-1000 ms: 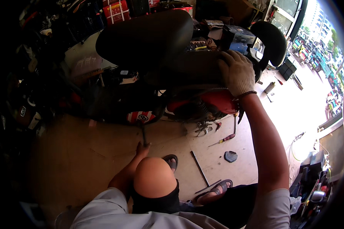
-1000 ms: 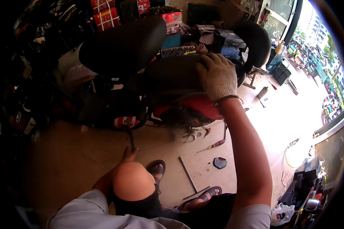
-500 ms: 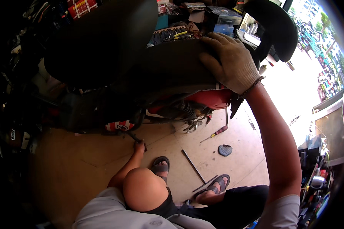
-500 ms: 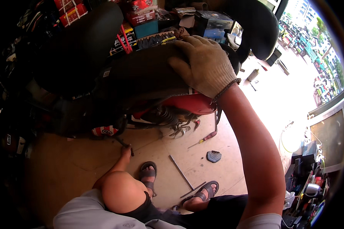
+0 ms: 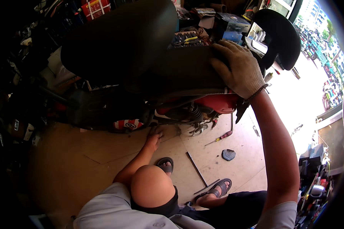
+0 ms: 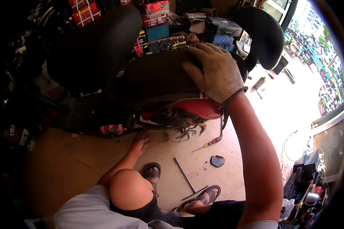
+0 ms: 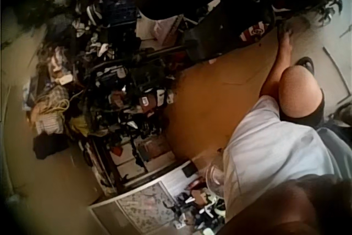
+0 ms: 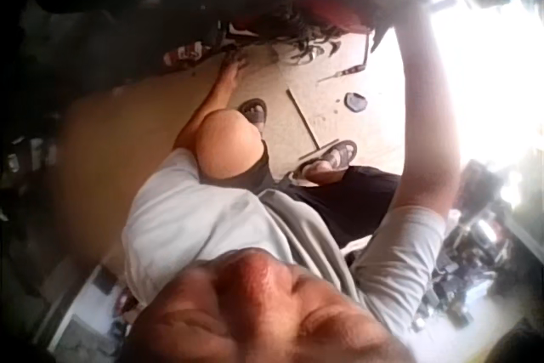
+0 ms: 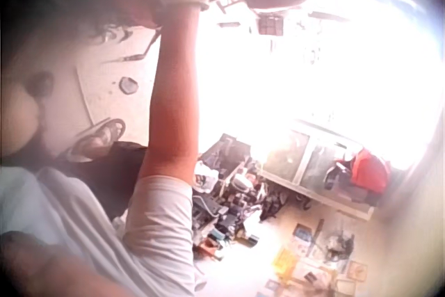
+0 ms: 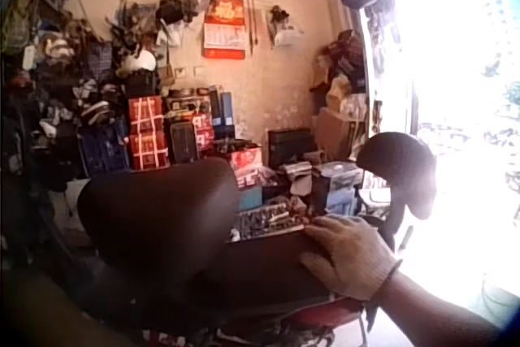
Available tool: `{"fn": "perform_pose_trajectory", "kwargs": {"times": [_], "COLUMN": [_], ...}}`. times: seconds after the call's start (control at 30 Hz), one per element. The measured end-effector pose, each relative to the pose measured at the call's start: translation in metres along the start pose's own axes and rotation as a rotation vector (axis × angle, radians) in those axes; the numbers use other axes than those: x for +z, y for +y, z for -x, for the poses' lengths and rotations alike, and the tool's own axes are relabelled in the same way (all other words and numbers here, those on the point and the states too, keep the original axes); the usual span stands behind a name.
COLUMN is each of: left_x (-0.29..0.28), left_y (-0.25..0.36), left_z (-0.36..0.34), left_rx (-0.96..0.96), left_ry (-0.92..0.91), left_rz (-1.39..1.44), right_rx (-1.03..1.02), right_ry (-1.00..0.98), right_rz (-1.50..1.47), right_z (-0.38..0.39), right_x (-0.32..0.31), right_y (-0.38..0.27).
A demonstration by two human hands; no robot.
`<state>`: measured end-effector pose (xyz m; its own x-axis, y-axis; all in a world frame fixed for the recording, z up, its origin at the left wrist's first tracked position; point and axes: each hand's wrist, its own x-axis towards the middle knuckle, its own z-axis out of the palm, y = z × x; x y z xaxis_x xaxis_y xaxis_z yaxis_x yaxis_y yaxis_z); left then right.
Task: The person works on the rear section of a motorcycle, using a T-handle wrench and a screwdriver to tighten or loosen components near the rear wheel and tail light.
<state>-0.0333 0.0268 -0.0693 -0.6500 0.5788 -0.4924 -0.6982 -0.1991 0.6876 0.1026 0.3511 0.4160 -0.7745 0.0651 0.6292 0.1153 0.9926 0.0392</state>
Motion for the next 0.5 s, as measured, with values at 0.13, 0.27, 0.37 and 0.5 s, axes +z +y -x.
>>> {"fn": "perform_pose_trajectory", "kwargs": {"times": [0.13,0.27,0.37,0.5], "left_x": [-0.019,-0.016,-0.014,-0.059], "left_y": [0.01,0.007,0.009,0.037], "left_z": [-0.008,-0.004,0.003,-0.016], "left_rx": [0.046,-0.003,-0.059,-0.045], "left_ry": [-0.012,-0.048,0.037,0.171], "left_rz": [0.005,0.029,0.046,0.203], "right_rx": [-0.006,-0.011,-0.018,0.007], "right_ry": [-0.021,0.029,0.055,0.112], "right_rz": [-0.034,0.0,0.046,0.026], "right_z": [-0.003,0.005,0.007,0.01], "right_x": [-0.005,0.002,0.01,0.014], "right_y": [0.0,0.003,0.008,0.01]}}
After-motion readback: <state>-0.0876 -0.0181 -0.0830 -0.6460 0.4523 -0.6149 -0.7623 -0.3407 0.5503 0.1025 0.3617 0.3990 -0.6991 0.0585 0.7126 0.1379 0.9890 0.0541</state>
